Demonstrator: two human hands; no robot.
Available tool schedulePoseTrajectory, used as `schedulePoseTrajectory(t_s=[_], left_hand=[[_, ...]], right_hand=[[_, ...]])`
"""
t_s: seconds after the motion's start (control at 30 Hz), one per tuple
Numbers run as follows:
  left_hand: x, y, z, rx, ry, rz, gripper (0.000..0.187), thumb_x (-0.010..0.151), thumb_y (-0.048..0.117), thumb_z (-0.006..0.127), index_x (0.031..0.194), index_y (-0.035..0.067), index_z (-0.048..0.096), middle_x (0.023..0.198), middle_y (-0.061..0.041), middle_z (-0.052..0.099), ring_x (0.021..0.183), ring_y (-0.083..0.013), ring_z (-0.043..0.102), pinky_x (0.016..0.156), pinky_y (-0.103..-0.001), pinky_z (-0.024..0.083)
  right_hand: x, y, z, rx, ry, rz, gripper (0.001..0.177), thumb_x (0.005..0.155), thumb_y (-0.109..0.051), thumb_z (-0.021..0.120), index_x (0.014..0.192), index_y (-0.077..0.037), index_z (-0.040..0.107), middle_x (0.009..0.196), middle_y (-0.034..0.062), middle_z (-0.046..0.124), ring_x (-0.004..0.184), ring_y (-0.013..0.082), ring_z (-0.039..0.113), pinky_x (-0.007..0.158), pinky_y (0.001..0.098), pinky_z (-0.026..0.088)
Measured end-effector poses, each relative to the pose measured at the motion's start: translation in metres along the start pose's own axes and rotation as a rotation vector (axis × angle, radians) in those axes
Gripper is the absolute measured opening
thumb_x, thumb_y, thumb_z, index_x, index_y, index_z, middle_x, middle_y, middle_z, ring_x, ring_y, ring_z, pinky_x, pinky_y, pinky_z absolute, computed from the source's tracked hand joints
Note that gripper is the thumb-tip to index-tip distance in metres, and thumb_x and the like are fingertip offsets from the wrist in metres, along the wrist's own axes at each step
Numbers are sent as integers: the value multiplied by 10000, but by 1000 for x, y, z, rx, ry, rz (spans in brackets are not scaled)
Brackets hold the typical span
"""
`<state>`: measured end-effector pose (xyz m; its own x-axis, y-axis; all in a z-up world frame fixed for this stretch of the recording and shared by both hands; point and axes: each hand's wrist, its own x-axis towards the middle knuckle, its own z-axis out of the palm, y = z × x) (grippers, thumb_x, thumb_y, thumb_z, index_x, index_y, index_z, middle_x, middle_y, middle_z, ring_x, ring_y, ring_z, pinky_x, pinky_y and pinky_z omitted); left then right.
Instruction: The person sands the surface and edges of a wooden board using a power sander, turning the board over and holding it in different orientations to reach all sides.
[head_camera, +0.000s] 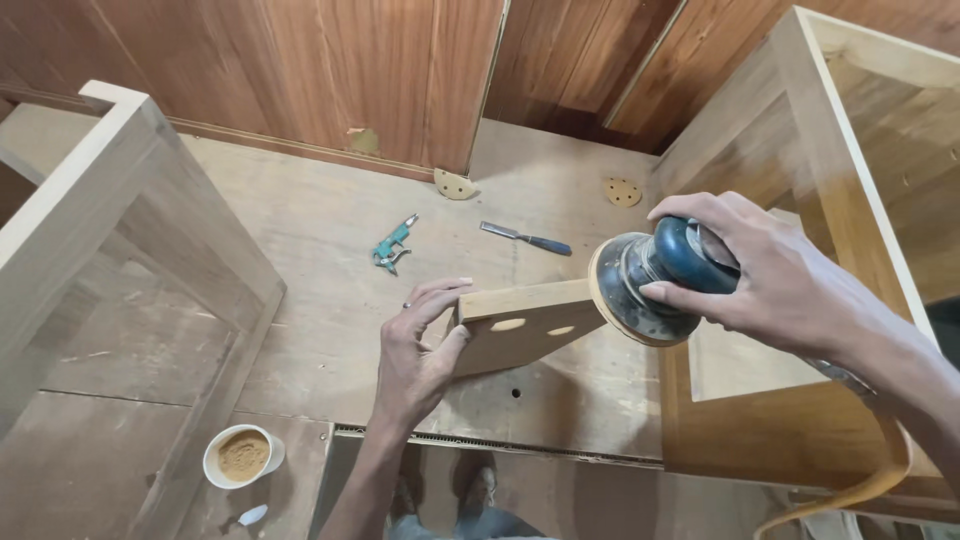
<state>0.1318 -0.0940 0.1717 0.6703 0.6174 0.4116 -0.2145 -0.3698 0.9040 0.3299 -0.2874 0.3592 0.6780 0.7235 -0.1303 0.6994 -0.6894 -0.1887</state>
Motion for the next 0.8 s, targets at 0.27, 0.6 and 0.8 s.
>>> schedulePoseTrajectory(t_s=[0.27, 0.6, 0.8], left_hand=[[4, -4, 2, -20, 8, 9, 322, 770, 63, 628, 1069, 42, 744, 1125, -97, 760, 1112, -219, 708, 981, -332, 560], [1, -8, 5, -55, 16, 28, 297, 790, 71, 692, 1081, 68, 754, 1082, -94, 762, 1094, -211, 708, 948, -330, 569], [1, -5, 5, -78, 20, 34, 275, 818, 59, 737, 1092, 76, 747, 1088, -93, 760, 1101, -208, 703, 972, -325, 570]], right_hand=[[9, -9, 7, -38, -10, 109, 639, 781, -488, 741, 1363, -332, 529, 1246, 47, 588, 825, 257, 678, 943, 395, 527], [15, -56, 5, -162, -96, 86, 631, 791, -616, 669, 1357, -401, 493, 1284, 29, 580, 1092, 282, 671, 1010, 520, 519], [14, -103, 10, -140, -184, -21, 687, 801, -629, 683, 1404, -422, 428, 1235, 21, 495, 981, 300, 699, 824, 504, 611]])
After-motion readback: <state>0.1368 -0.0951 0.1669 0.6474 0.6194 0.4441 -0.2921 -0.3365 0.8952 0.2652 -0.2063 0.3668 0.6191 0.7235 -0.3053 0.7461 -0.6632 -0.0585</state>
